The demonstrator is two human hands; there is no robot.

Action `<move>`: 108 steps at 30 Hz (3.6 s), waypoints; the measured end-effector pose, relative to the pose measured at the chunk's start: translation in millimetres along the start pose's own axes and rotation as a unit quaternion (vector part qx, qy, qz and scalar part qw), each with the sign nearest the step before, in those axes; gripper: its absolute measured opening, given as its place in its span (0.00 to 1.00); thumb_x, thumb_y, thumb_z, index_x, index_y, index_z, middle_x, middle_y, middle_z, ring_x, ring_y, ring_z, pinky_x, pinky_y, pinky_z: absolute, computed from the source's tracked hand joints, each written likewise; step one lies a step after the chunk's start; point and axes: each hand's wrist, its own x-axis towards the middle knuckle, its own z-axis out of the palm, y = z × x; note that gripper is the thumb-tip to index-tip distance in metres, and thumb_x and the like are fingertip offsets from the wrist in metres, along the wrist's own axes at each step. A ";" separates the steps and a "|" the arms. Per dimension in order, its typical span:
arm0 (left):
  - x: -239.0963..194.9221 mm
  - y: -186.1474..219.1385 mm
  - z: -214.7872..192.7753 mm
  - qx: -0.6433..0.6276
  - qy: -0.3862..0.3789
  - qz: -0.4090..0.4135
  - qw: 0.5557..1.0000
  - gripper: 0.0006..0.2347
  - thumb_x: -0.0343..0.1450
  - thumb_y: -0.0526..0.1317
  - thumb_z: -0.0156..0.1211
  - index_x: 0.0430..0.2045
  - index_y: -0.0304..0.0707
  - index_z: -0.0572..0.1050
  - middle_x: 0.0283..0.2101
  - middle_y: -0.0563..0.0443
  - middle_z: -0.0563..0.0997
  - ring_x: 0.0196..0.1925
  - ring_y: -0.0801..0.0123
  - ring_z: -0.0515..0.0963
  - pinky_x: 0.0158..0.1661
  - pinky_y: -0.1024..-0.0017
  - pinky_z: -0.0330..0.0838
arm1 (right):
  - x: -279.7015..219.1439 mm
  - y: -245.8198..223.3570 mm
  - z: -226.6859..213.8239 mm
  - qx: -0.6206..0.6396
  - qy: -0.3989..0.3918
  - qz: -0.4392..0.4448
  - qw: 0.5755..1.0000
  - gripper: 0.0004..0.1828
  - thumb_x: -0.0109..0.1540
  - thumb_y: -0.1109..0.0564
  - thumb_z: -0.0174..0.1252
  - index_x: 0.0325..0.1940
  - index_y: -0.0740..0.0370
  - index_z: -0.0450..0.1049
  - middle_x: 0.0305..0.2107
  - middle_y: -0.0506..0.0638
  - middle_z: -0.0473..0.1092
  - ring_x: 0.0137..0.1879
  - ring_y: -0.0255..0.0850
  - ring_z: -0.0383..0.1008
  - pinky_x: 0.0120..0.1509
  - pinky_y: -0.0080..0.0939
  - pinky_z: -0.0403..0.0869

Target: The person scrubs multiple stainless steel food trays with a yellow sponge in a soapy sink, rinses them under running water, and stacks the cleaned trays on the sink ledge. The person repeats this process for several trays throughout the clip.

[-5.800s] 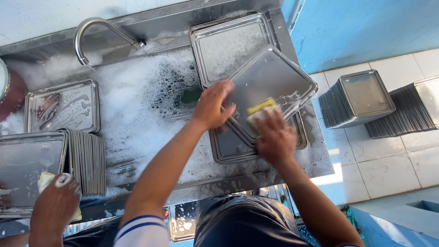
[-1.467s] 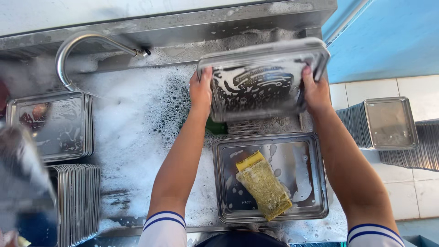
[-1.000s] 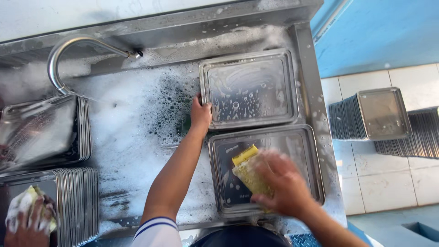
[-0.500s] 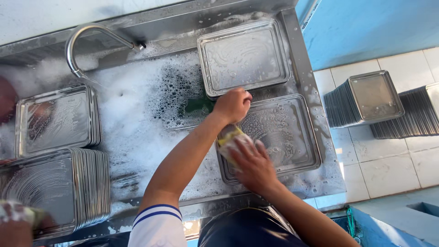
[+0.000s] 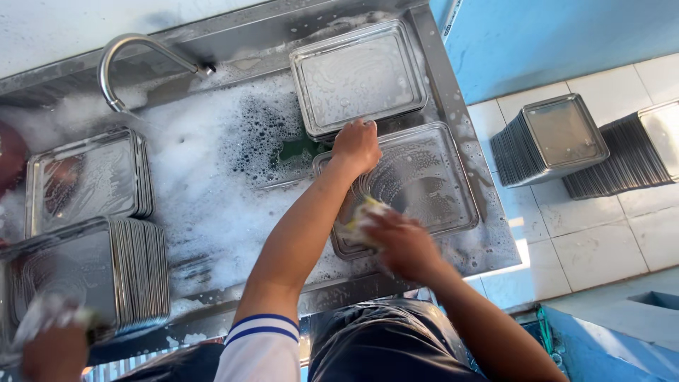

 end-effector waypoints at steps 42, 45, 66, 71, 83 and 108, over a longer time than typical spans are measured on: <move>-72.2 -59.9 7.9 -0.069 0.210 0.072 0.973 0.19 0.80 0.53 0.42 0.54 0.47 0.77 0.61 0.44 0.76 0.64 0.52 0.74 0.60 0.54 0.70 | 22.8 -70.6 16.2 -0.130 0.203 -0.123 0.963 0.29 0.58 0.60 0.50 0.64 0.48 0.68 0.66 0.50 0.64 0.73 0.50 0.59 0.71 0.60 0.62; -84.9 -49.4 6.1 0.009 0.235 0.171 0.957 0.24 0.77 0.58 0.48 0.53 0.35 0.74 0.59 0.43 0.76 0.64 0.52 0.73 0.61 0.55 0.69 | -22.3 -42.7 14.5 -0.117 0.148 -0.065 0.980 0.35 0.54 0.66 0.50 0.63 0.40 0.71 0.63 0.47 0.64 0.69 0.49 0.63 0.69 0.56 0.67; -48.8 -15.4 -146.0 -0.020 0.284 0.132 0.950 0.15 0.71 0.46 0.65 0.47 0.40 0.71 0.40 0.48 0.82 0.42 0.54 0.82 0.38 0.55 0.75 | -23.4 6.1 -11.5 -0.046 0.132 0.159 0.977 0.22 0.58 0.51 0.55 0.57 0.41 0.78 0.71 0.43 0.60 0.77 0.48 0.53 0.74 0.60 0.57; -6.1 -40.5 -41.5 0.090 0.196 0.096 0.972 0.12 0.70 0.36 0.50 0.45 0.48 0.78 0.46 0.45 0.80 0.47 0.52 0.81 0.43 0.55 0.75 | -14.7 10.4 -5.6 -0.002 0.090 0.181 0.979 0.20 0.62 0.51 0.52 0.57 0.37 0.77 0.72 0.40 0.58 0.76 0.46 0.56 0.78 0.56 0.55; -0.5 -21.3 5.4 -0.068 0.008 0.036 0.997 0.11 0.73 0.42 0.49 0.34 0.40 0.81 0.47 0.42 0.80 0.53 0.48 0.78 0.51 0.52 0.73 | 90.5 -0.9 14.4 -0.045 0.143 0.065 0.986 0.19 0.62 0.54 0.51 0.57 0.48 0.76 0.62 0.50 0.69 0.70 0.51 0.68 0.72 0.53 0.68; -46.8 15.5 -114.0 -0.019 -0.019 0.001 1.000 0.16 0.73 0.48 0.56 0.46 0.35 0.69 0.40 0.40 0.83 0.45 0.45 0.82 0.45 0.48 0.75 | -115.1 152.2 -65.2 0.656 0.157 0.002 0.738 0.18 0.61 0.62 0.62 0.55 0.66 0.78 0.37 0.61 0.81 0.29 0.44 0.82 0.27 0.47 0.83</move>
